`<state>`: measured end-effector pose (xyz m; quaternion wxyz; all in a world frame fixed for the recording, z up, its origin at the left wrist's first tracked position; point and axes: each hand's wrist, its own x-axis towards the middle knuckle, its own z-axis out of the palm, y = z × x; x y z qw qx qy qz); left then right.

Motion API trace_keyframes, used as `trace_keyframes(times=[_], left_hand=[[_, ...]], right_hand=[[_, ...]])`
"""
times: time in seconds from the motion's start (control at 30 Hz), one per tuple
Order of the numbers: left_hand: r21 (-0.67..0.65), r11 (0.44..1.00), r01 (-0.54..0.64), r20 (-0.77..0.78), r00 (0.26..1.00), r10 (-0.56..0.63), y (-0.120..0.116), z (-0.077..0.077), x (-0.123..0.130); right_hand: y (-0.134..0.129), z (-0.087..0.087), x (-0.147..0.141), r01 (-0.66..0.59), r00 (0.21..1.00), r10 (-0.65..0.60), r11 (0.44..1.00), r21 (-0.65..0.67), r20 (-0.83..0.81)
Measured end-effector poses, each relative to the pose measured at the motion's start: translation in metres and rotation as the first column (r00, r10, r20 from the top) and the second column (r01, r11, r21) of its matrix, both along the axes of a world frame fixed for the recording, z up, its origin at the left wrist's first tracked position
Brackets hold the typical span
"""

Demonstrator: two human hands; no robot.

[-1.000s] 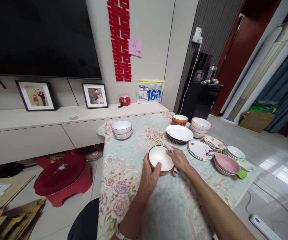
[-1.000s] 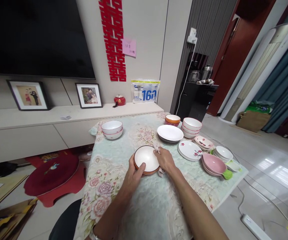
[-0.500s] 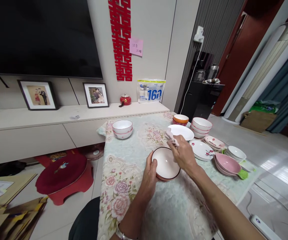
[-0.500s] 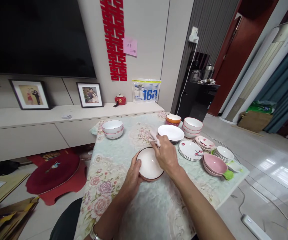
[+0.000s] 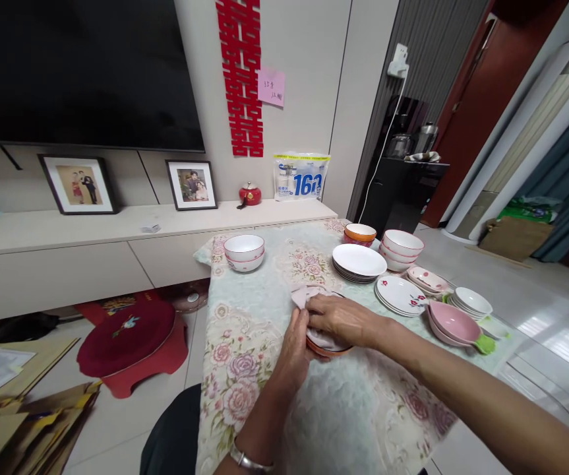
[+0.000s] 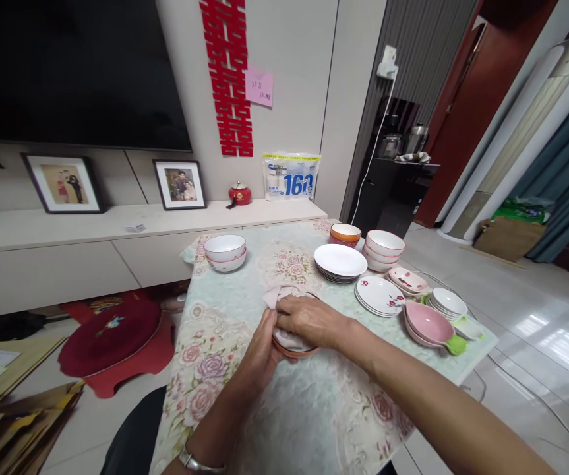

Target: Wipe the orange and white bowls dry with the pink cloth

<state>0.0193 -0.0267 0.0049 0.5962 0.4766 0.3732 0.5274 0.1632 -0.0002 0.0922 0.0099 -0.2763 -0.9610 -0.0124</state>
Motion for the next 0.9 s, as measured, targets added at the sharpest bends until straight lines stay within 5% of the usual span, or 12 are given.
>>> trace_keyframes(times=[0.1, 0.2, 0.33, 0.43, 0.53, 0.63, 0.7, 0.8, 0.9], left_hand=[[-0.064, 0.997, 0.035, 0.015, 0.999, -0.034, 0.003, -0.002, -0.001], [0.011, 0.999, -0.043, -0.035, 0.998, 0.043, 0.005, -0.004, -0.002], [0.196, 0.972, -0.127, -0.129, 0.98, 0.154, 0.006, -0.008, -0.001], [0.289, 0.948, -0.132, -0.2, 0.96, 0.194, 0.004, -0.011, 0.001], [0.335, 0.936, -0.109, -0.232, 0.953, 0.194, 0.002, -0.012, 0.002], [0.358, 0.929, -0.096, -0.231, 0.954, 0.188, 0.001, -0.012, 0.001], [0.335, 0.936, -0.106, -0.219, 0.957, 0.187, 0.001, -0.01, 0.0], [0.291, 0.949, -0.119, -0.213, 0.959, 0.186, 0.003, -0.01, -0.001], [0.288, 0.949, -0.127, -0.243, 0.949, 0.201, 0.004, -0.01, -0.001]], right_hand=[[0.014, -0.009, 0.005, 0.017, 0.997, -0.019, 0.999, 0.028, 0.08], [0.018, -0.023, 0.01, 0.175, 0.984, -0.175, 0.985, -0.006, 0.012], [0.012, -0.042, 0.012, 0.327, 0.891, -0.398, 0.896, -0.299, -0.218], [0.004, -0.05, 0.009, 0.301, 0.716, -0.616, 0.696, -0.652, -0.328], [-0.007, -0.052, -0.001, 0.225, 0.582, -0.747, 0.528, -0.819, -0.322], [-0.019, -0.049, -0.011, -0.055, 0.361, -0.883, 0.302, -0.952, -0.301], [-0.023, -0.046, -0.011, -0.223, 0.308, -0.911, 0.21, -0.952, -0.273], [-0.019, -0.04, 0.0, -0.103, 0.572, -0.76, 0.307, -0.946, -0.309], [-0.01, -0.032, 0.013, 0.142, 0.842, -0.492, 0.602, -0.786, -0.224]])
